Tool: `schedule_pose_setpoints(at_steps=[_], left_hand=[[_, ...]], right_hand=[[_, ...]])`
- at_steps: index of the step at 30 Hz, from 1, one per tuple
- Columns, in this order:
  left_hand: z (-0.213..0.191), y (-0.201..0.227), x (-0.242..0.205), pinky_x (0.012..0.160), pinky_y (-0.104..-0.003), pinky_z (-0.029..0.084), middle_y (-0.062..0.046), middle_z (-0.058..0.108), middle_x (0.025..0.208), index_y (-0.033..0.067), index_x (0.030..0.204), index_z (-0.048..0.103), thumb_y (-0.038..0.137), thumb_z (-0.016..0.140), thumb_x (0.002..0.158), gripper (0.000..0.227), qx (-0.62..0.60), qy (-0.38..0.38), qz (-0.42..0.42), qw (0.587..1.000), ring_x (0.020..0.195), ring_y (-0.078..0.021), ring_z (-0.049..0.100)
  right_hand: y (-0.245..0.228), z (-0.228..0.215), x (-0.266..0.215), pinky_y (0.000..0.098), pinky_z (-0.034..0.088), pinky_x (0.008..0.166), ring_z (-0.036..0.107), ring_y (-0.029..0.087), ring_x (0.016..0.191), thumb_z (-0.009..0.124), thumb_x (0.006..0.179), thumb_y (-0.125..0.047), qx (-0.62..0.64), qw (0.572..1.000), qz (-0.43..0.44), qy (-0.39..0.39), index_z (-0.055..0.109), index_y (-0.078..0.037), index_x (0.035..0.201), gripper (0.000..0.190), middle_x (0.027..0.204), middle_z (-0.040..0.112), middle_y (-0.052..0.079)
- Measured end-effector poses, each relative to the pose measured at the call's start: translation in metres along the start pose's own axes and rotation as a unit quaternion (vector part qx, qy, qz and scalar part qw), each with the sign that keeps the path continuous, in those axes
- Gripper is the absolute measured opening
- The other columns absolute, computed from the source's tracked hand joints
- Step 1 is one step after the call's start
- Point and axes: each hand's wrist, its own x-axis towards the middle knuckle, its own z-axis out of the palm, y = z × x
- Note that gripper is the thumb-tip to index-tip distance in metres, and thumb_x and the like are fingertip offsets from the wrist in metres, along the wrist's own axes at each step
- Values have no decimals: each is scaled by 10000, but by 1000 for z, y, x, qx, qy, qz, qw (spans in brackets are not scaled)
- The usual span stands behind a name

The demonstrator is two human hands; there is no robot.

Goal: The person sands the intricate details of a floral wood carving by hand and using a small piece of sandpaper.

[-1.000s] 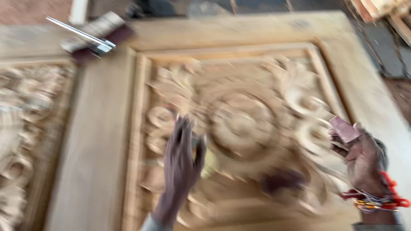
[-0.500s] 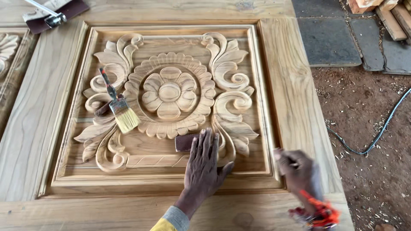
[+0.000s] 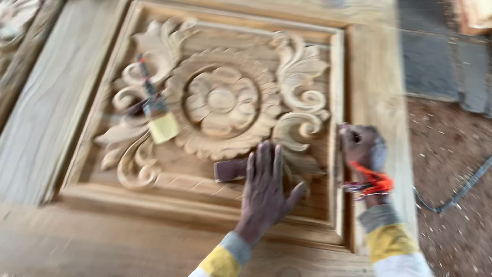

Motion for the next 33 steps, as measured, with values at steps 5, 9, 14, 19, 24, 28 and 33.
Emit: schedule_pose_setpoints(at_steps=[5, 9, 14, 19, 24, 28, 33], left_hand=[[9, 0, -11, 1275, -531, 138, -335, 270, 1622, -135, 1545, 245, 595, 503, 991, 952, 67, 33, -53, 996, 1547, -405, 198], [-6, -33, -50, 1228, -531, 146, -294, 272, 1612, -101, 1544, 247, 538, 598, 895, 976, 24, 8, -71, 997, 1503, -426, 236], [-32, -82, -81, 1320, -605, 184, -266, 285, 1646, 24, 1527, 367, 494, 547, 1042, 698, 61, 125, -145, 980, 1582, -407, 227], [-26, -75, -74, 1157, -766, 64, -299, 176, 1633, 49, 1499, 390, 542, 586, 943, 768, 168, 206, -352, 897, 1536, -464, 105], [-37, -74, -69, 1159, -752, 43, -288, 110, 1652, 89, 1468, 424, 512, 589, 923, 709, 118, 207, -428, 872, 1535, -499, 46], [-40, -77, -67, 1185, -747, 35, -280, 132, 1656, 93, 1443, 467, 489, 596, 936, 656, 112, 235, -412, 873, 1549, -495, 61], [-33, -88, -70, 1191, -753, 12, -296, 130, 1670, 90, 1457, 471, 443, 574, 962, 617, 117, 254, -408, 869, 1550, -500, 55]], right_hand=[[-7, -23, -22, 409, 553, 801, 709, 313, 893, 732, 1041, -267, 69, 996, 17, -50, 776, -92, 1119, 197, 1000, 715, 157], [-14, -39, -40, 343, 544, 761, 700, 220, 821, 730, 1048, -243, 130, 988, 28, -75, 773, -60, 1106, 197, 925, 711, 123], [-6, -38, -42, 263, 538, 753, 683, 112, 819, 750, 1054, -213, 266, 960, 33, -83, 742, -14, 1156, 224, 967, 712, 84], [-10, -46, -39, 246, 559, 774, 669, 82, 821, 751, 976, -162, 344, 920, 70, -175, 719, -4, 1207, 282, 959, 746, 52], [-55, -41, -20, 281, 570, 757, 714, 143, 830, 756, 951, -158, 312, 920, -46, -235, 743, -32, 1153, 239, 998, 759, 95], [-108, -17, 9, 322, 590, 712, 748, 210, 783, 770, 884, -188, 247, 908, -199, -273, 758, -76, 1065, 213, 1004, 762, 113], [-174, 31, 12, 356, 563, 692, 730, 256, 797, 737, 889, -238, 222, 856, -323, -336, 804, -134, 998, 164, 939, 765, 87]])
